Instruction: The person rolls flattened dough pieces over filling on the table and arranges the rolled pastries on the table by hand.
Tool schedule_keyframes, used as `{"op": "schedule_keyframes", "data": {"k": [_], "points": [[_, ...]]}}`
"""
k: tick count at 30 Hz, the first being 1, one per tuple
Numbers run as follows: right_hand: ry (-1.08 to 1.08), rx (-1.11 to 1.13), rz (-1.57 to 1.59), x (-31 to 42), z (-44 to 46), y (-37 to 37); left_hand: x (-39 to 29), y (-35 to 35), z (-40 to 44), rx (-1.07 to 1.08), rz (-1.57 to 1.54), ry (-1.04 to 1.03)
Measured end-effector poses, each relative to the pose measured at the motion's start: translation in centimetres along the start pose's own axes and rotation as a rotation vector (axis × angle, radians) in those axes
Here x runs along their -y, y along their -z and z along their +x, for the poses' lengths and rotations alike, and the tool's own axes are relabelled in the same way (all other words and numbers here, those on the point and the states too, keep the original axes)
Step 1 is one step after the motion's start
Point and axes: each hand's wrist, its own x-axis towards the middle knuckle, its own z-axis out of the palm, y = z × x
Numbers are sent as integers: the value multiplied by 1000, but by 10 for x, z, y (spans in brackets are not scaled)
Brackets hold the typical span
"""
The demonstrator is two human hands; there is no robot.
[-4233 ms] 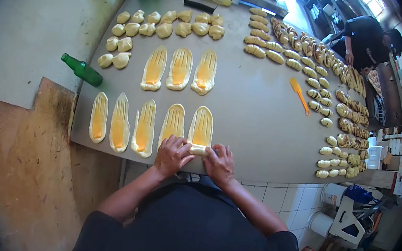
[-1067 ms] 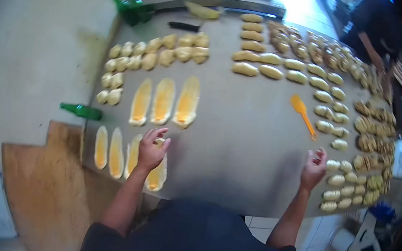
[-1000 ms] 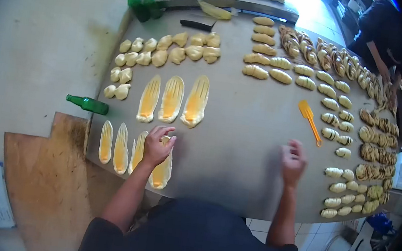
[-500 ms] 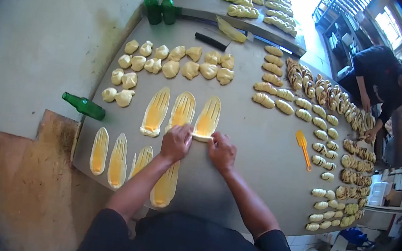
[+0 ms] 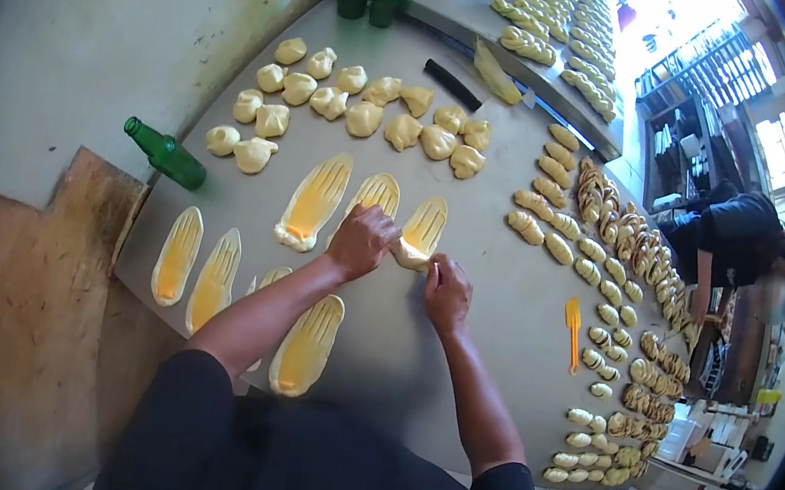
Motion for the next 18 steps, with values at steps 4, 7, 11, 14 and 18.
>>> {"op": "schedule_keyframes", "data": {"k": [4,7,11,14,18], "points": [[273,-183,-184,-3,2,-6,0,-3,-2,-145,-4,-60],[257,-155,-147,-6,17,-2,11,-7,12,83,-36,-19],[31,-66,7,-16,30,-3,16,-10,25,107,-139,115],[268,-197,-163,-7,35,6,17,-13,27,21,-68,21],[-54,-22,41,-17,58,7,33,-21,52,135,-289,181]]}}
